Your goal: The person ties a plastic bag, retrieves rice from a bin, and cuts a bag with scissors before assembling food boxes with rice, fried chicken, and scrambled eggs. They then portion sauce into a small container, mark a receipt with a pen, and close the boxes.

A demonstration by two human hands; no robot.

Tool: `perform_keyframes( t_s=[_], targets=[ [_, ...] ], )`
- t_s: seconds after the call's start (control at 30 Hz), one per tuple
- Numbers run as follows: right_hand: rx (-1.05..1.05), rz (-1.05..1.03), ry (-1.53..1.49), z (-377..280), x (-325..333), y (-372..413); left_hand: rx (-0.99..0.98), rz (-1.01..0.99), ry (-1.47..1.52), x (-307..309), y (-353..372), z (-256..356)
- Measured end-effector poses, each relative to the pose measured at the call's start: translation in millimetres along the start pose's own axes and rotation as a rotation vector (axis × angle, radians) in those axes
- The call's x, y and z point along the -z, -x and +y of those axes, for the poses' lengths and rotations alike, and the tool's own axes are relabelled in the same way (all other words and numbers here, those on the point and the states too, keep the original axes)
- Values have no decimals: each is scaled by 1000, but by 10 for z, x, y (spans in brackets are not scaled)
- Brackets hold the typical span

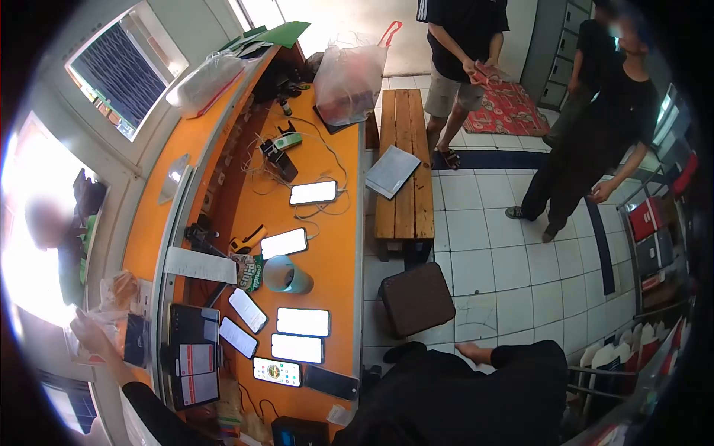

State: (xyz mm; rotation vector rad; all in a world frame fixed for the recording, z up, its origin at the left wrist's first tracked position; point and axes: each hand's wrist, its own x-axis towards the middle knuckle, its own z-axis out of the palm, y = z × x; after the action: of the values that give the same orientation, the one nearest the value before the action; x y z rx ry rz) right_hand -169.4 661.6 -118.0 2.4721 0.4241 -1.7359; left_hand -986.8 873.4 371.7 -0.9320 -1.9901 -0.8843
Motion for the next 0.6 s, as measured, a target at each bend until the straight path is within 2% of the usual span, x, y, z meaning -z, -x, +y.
perform_keyframes(
  t_s=[0.03, 0.1, 0.17, 0.27, 0.4, 0.53, 0.6],
  targets=[
    [-89, -121, 27, 81, -40, 25, 42, -5, -8, -16, 47, -29],
    [-40, -339, 154, 104, -45, 15, 110, 26, 5, -152, 74, -264],
    [48, -461, 270, -31, 13, -36, 117, 40, -8, -266, 24, -539],
    [161, -531, 428, -238, 112, -108, 84, -33, -88, -189, 41, -580],
    [282, -576, 615, -460, 198, -187, 74, -136, -125, 268, 286, -124],
    [385, -601, 823, -579, 336, -291, 5, -127, -23, 620, 611, 32],
    [451, -597, 965, -665, 465, -378, -95, -78, -110, 1024, 837, 301]
  ],
)
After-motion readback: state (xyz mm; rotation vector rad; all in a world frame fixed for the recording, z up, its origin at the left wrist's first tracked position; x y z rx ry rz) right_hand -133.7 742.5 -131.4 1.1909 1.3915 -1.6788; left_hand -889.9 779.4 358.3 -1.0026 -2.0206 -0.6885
